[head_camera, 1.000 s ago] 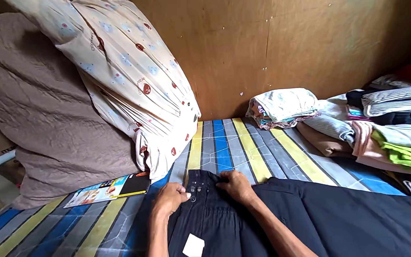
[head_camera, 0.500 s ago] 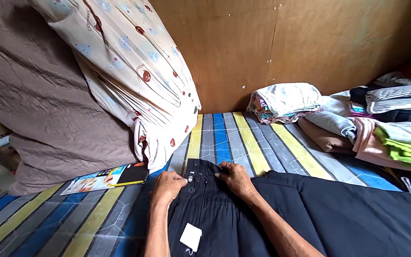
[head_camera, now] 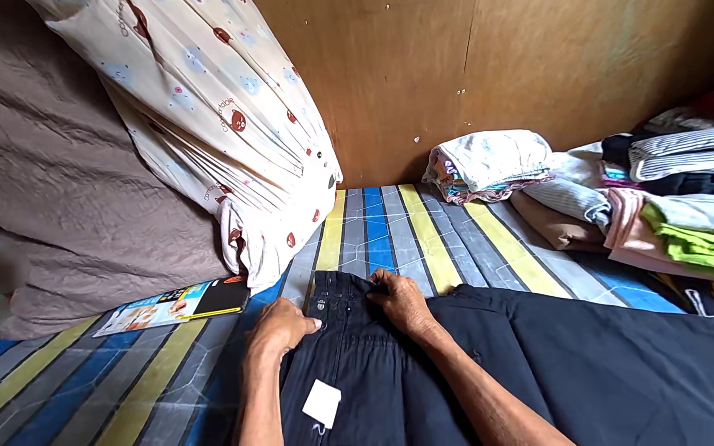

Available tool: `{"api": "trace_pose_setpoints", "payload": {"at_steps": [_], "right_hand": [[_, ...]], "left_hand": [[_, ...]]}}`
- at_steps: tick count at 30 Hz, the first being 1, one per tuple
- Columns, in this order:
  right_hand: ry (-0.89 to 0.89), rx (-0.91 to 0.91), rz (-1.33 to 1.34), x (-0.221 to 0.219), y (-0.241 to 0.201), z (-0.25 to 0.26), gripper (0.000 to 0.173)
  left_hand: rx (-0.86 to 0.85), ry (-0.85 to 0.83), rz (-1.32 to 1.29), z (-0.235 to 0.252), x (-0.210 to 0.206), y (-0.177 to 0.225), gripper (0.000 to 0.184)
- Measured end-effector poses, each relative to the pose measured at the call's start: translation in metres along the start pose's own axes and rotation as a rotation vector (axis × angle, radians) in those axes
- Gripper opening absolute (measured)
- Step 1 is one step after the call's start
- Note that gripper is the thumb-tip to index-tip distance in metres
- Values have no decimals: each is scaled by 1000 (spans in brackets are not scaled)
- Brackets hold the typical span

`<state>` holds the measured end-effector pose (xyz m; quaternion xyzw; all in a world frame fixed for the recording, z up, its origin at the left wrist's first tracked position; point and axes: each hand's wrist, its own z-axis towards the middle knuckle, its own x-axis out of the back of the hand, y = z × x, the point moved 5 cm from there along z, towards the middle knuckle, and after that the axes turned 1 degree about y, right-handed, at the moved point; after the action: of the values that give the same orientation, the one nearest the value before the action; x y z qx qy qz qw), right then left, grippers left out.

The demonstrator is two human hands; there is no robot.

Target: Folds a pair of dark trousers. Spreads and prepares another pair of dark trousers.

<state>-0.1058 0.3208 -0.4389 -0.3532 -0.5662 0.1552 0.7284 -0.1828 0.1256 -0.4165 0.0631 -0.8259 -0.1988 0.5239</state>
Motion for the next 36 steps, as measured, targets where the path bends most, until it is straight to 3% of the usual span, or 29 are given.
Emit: {"api": "trace_pose_setpoints", "payload": {"at_steps": [6,12,22,26,31,36], "right_hand": [[28,53,33,0,2,-1,19],[45,55,67,1,5,0,20],[-23,283,148,3,4,-2,22],[-143,343,71,10,-3,-8,24],[-85,371,56,9,-5,-10,23],[-290,385,-198,1,-19,-15,24]], "left_hand": [[-103,130,-116,7,-2,0,42],[-42,93,-129,6,-3,4,27],[-46,159,-134,9,-2,2,28],[-52,188,-159,13,-5,3,25],[-160,171,-271,12,-3,0,23],[-58,159,-166,15,-6,-2,22]]}}
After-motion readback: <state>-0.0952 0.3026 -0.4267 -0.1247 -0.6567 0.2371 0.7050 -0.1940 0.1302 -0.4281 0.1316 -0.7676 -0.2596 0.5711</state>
